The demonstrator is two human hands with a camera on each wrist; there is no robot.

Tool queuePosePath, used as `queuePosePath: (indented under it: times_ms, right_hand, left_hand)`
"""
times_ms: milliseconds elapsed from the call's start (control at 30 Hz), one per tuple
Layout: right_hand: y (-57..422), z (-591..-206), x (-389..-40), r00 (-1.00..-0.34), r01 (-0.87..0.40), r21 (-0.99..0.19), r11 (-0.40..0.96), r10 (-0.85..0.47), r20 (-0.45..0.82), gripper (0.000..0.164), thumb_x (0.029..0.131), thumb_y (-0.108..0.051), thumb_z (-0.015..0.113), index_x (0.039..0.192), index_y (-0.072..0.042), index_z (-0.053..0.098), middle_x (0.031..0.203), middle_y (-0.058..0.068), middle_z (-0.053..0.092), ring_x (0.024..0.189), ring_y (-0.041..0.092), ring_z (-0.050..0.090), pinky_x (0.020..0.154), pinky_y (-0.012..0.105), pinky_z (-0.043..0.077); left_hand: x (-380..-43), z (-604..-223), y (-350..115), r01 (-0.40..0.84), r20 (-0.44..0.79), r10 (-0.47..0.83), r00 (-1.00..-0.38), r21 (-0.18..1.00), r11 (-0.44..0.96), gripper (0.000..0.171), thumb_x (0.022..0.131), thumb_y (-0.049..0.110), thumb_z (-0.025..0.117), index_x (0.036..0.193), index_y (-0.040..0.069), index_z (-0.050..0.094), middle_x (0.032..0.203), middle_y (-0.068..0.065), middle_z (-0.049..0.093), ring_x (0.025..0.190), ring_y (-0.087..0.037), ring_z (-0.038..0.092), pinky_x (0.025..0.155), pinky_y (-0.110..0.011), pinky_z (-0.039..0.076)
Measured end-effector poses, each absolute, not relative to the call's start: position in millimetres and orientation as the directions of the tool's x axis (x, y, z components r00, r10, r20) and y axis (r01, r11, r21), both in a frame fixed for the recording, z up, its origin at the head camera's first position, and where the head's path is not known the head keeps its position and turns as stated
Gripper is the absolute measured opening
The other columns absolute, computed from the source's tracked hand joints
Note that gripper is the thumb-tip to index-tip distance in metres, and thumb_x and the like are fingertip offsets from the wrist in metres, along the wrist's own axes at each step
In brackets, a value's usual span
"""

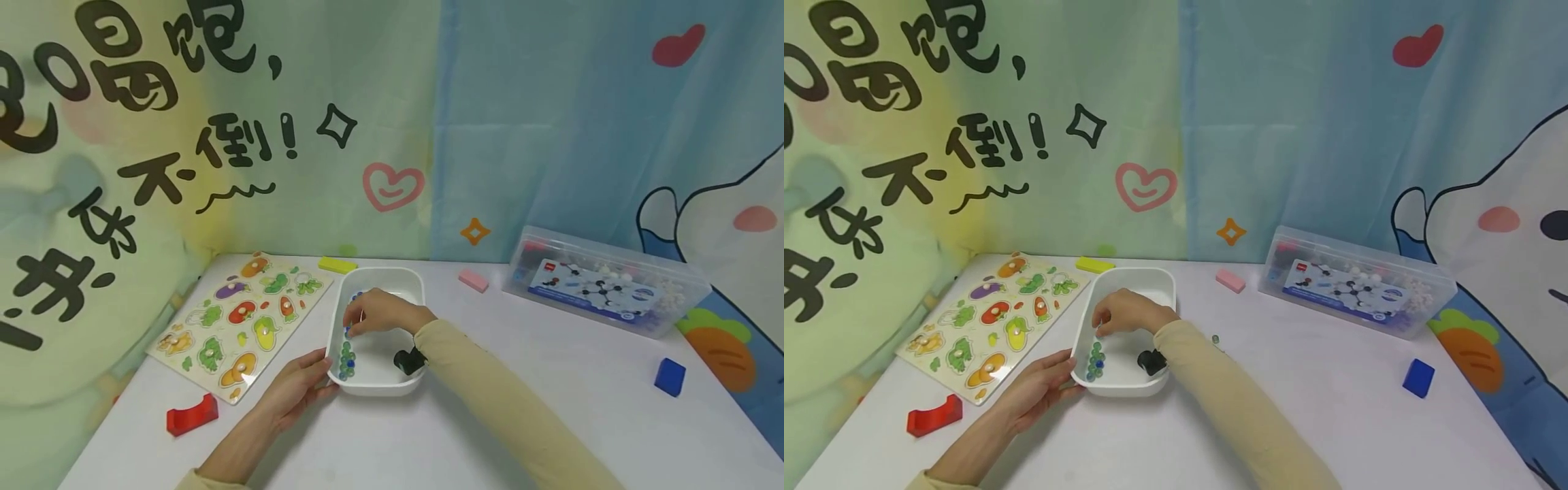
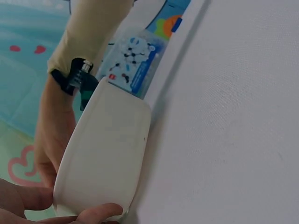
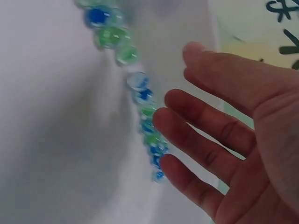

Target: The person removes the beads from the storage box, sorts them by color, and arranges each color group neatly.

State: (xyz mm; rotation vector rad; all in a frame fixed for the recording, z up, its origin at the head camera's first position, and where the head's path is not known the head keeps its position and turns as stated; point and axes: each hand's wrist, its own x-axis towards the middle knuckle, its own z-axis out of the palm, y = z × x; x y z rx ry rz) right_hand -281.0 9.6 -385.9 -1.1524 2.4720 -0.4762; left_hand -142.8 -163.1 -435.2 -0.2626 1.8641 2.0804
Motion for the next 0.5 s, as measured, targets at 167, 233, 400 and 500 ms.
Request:
queuePosePath:
  times_ms: [167,233,400,500]
  right_hand:
    - [2,-400,-277,-0.586,-0.655,-0.438,0.616,-0.780,-0.219,0.018,0.086,-0.022,0.074,0.103,-0.017,0.074,0.093,-0.003,0.070,0.083,0.006,0.058,0.072,0.017,0.050]
    - [0,-405,-276,-0.590,-0.650,-0.434,0.623,-0.774,-0.228,0.018,0.086,-0.021,0.074,0.103,-0.017,0.074,0.093,-0.003,0.070,0.083,0.006,0.057,0.073,0.018,0.050]
    - [-3,-414,-275,-0.618,-0.637,-0.407,0.655,-0.749,-0.240,0.018,0.085,-0.019,0.074,0.104,-0.018,0.074,0.091,-0.005,0.069,0.083,0.006,0.056,0.075,0.019,0.050]
    - [-4,-416,-275,-0.628,-0.641,-0.384,0.665,-0.741,-0.235,0.018,0.085,-0.020,0.074,0.103,-0.020,0.075,0.089,-0.006,0.068,0.082,0.006,0.055,0.074,0.019,0.049]
  left_hand:
    - [-143,-435,-166,-0.351,-0.337,0.150,-0.929,0.933,-0.083,0.053,0.102,0.015,0.045,0.147,-0.007,0.029,0.146,-0.030,0.041,0.126,-0.028,0.054,0.097,-0.030,0.056]
    - [-143,-436,-167,-0.352,-0.336,0.161,-0.928,0.932,-0.085,0.054,0.102,0.016,0.045,0.148,-0.007,0.028,0.147,-0.030,0.039,0.128,-0.030,0.053,0.098,-0.031,0.056]
    - [-142,-435,-166,-0.354,-0.337,0.169,-0.926,0.931,-0.084,0.054,0.102,0.016,0.045,0.147,-0.007,0.029,0.148,-0.030,0.038,0.132,-0.035,0.048,0.101,-0.034,0.054]
    - [-142,-435,-166,-0.351,-0.334,0.169,-0.927,0.933,-0.083,0.053,0.102,0.016,0.045,0.147,-0.007,0.029,0.148,-0.030,0.038,0.134,-0.036,0.047,0.101,-0.035,0.054]
